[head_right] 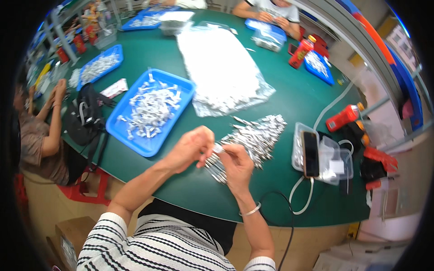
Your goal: The person sits at a green workbench and repeatedly picks up small white plastic caps and silver metal rods. They insert the caps onto the rods by hand and place the assembled units into a blue tray.
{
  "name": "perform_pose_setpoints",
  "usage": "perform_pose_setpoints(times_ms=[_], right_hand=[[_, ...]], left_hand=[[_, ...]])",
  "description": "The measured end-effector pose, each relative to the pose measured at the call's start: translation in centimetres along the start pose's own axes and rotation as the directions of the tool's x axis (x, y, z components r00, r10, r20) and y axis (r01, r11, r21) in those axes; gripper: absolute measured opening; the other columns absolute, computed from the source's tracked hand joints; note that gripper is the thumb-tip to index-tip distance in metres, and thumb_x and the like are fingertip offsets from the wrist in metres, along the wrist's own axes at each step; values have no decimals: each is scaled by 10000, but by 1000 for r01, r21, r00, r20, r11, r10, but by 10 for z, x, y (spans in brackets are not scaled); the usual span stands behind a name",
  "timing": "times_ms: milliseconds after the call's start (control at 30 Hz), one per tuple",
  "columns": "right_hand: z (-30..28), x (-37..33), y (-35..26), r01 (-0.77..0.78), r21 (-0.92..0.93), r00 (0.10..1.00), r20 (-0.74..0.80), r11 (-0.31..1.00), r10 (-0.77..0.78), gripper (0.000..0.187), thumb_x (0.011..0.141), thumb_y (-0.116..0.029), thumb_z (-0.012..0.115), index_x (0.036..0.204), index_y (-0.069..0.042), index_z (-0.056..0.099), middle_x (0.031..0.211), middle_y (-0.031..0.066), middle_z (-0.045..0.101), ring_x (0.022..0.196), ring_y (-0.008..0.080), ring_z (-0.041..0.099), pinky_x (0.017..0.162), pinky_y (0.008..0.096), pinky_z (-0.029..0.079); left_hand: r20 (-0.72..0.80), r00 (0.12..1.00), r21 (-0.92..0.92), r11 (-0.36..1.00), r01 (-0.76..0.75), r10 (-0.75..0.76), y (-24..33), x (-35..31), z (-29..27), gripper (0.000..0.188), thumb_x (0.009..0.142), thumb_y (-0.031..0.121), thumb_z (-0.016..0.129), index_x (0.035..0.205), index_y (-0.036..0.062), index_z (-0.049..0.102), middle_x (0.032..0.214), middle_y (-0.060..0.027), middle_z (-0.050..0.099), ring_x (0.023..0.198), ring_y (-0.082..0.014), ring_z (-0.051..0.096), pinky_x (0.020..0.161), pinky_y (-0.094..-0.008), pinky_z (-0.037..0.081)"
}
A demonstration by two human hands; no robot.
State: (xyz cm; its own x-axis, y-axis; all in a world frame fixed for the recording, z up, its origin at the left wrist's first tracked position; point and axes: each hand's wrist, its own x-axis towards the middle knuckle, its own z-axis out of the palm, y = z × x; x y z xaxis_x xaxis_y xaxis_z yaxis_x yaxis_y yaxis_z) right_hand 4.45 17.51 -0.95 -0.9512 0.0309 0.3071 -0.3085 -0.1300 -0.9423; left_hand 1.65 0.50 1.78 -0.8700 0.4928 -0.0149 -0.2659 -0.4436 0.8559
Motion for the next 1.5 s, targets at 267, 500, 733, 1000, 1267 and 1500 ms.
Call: perform_pose_setpoints(times_ms=[267, 500, 733, 1000, 1267, 1500], right_hand=[[3, 7, -13, 179, -241, 984, 59, 954, -169, 247, 832, 69, 622, 1069, 0, 611, 1010, 55, 612, 915, 123, 576, 810, 250, 459], [-22, 25, -21, 140, -225, 972, -153, 964, -177, 131, 894, -23, 601, 1014, -4, 650, 945, 50, 666, 898, 123, 620, 831, 258, 475], [-54, 41, -35, 107, -486, 990, -24, 868, -136, 119, 865, -69, 625, 957, -11, 673, 911, 70, 674, 814, 150, 613, 734, 282, 471], [-64, 45, -33, 115, -578, 990, -4, 808, -144, 117, 841, -56, 643, 946, -19, 678, 893, 88, 672, 800, 188, 617, 711, 297, 473], [-58, 40, -25, 137, -571, 989, 28, 809, -148, 124, 820, -19, 637, 938, -7, 673, 890, 98, 668, 795, 201, 629, 721, 308, 487], [-56, 33, -27, 45, -567, 999, 14, 822, -45, 119, 831, -32, 638, 943, -3, 669, 869, 98, 667, 758, 176, 616, 702, 281, 478]], left_hand=[[-74, 991, 230, 969, -88, 108, 18, -6, -8, 209, 959, 266, 562, 847, 90, 549, 610, 34, 522, 492, -23, 433, 437, -168, 341], [-56, 665, 974, -104, 199, 745, 85, -26, -96, 188, 840, 194, 685, 782, 27, 622, 705, -99, 629, 593, -200, 577, 544, -315, 424], [195, 811, 960, 64, -274, 552, 34, 2, -34, 46, 822, 31, 652, 865, 17, 645, 764, -99, 616, 669, -218, 586, 626, -321, 471], [341, 894, 940, -113, -322, 292, -23, 52, -13, 78, 781, 99, 684, 839, 70, 641, 836, -53, 585, 836, -237, 552, 714, -360, 483], [340, 906, 940, -120, -319, 251, -25, 57, -13, 114, 756, 108, 710, 844, 83, 643, 840, -39, 584, 838, -226, 545, 718, -353, 477], [331, 873, 943, -145, -298, 358, -1, 44, -18, 124, 752, 62, 709, 852, 53, 636, 830, -51, 613, 793, -214, 585, 702, -335, 487]])
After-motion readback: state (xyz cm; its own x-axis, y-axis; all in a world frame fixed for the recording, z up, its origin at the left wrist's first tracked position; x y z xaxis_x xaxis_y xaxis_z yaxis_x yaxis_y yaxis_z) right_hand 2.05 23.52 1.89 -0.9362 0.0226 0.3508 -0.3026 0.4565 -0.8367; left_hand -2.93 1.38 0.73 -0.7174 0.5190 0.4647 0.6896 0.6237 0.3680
